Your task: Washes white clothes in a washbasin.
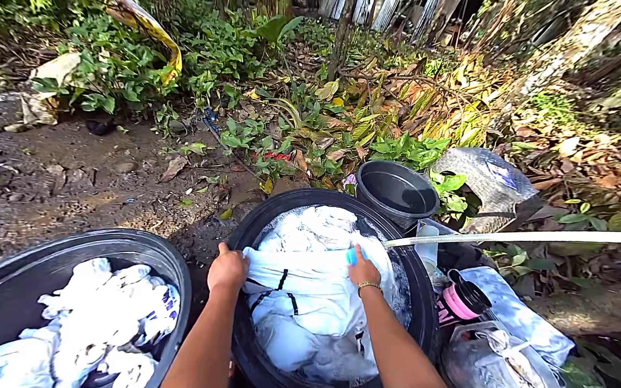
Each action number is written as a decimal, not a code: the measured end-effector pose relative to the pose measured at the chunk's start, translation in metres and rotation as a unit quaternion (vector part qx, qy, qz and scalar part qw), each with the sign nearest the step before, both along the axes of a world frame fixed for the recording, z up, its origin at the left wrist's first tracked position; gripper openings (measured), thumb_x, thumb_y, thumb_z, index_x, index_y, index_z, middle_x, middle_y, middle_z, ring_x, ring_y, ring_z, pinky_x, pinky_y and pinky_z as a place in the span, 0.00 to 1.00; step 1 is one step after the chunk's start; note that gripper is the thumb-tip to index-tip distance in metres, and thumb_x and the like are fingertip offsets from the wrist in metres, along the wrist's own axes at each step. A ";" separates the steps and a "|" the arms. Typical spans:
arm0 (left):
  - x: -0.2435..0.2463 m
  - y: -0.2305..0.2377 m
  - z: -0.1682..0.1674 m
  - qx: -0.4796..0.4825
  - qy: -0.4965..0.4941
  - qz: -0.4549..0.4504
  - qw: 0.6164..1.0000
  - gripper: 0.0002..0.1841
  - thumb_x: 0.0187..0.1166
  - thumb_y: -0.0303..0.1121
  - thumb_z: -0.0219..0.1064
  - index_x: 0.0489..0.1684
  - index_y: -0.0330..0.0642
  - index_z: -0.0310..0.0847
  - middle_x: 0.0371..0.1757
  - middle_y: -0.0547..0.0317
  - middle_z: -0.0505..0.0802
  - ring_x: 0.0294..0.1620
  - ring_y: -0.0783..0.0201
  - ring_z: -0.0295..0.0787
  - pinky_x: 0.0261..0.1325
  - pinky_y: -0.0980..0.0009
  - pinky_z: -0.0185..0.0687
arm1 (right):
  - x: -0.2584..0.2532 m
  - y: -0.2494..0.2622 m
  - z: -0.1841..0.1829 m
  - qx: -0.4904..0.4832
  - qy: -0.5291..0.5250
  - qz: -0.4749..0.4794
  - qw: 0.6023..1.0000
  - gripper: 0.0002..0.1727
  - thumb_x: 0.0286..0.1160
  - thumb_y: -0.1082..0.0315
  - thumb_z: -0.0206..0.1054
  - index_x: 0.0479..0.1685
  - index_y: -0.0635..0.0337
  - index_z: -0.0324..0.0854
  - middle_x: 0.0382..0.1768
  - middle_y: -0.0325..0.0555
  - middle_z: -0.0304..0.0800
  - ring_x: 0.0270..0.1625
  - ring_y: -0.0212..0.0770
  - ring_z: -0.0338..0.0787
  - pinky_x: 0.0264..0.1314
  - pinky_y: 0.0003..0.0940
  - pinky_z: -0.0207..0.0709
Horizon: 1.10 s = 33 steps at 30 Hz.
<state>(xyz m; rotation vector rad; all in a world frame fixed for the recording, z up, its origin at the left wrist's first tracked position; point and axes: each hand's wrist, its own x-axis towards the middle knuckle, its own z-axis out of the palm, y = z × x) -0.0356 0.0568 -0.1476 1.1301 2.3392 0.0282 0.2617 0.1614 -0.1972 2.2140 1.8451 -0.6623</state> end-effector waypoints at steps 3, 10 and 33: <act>0.000 0.000 0.000 0.002 0.006 0.004 1.000 0.21 0.90 0.46 0.57 0.62 0.39 0.87 0.89 0.39 0.67 0.71 0.36 0.84 0.68 0.42 0.83 | -0.061 -0.030 0.034 0.030 0.052 0.079 0.995 0.39 0.87 0.64 0.56 0.98 0.43 0.46 0.72 0.68 0.81 0.66 0.66 0.89 0.66 0.63 0.80; -0.004 -0.004 0.000 -0.004 0.007 -0.015 1.000 0.20 0.90 0.42 0.57 0.63 0.37 0.86 0.88 0.36 0.67 0.71 0.36 0.84 0.68 0.40 0.82 | -0.136 -0.062 0.019 -0.024 0.128 0.224 0.966 0.42 0.85 0.63 0.61 0.98 0.34 0.46 0.72 0.66 0.82 0.66 0.67 0.88 0.66 0.65 0.80; 0.000 0.004 -0.001 -0.010 0.024 -0.013 1.000 0.19 0.87 0.44 0.61 0.61 0.38 0.87 0.88 0.37 0.68 0.72 0.36 0.83 0.68 0.43 0.83 | 0.022 -0.011 0.014 0.077 0.061 -0.048 0.994 0.43 0.85 0.60 0.61 0.98 0.41 0.43 0.72 0.67 0.83 0.70 0.67 0.86 0.71 0.65 0.77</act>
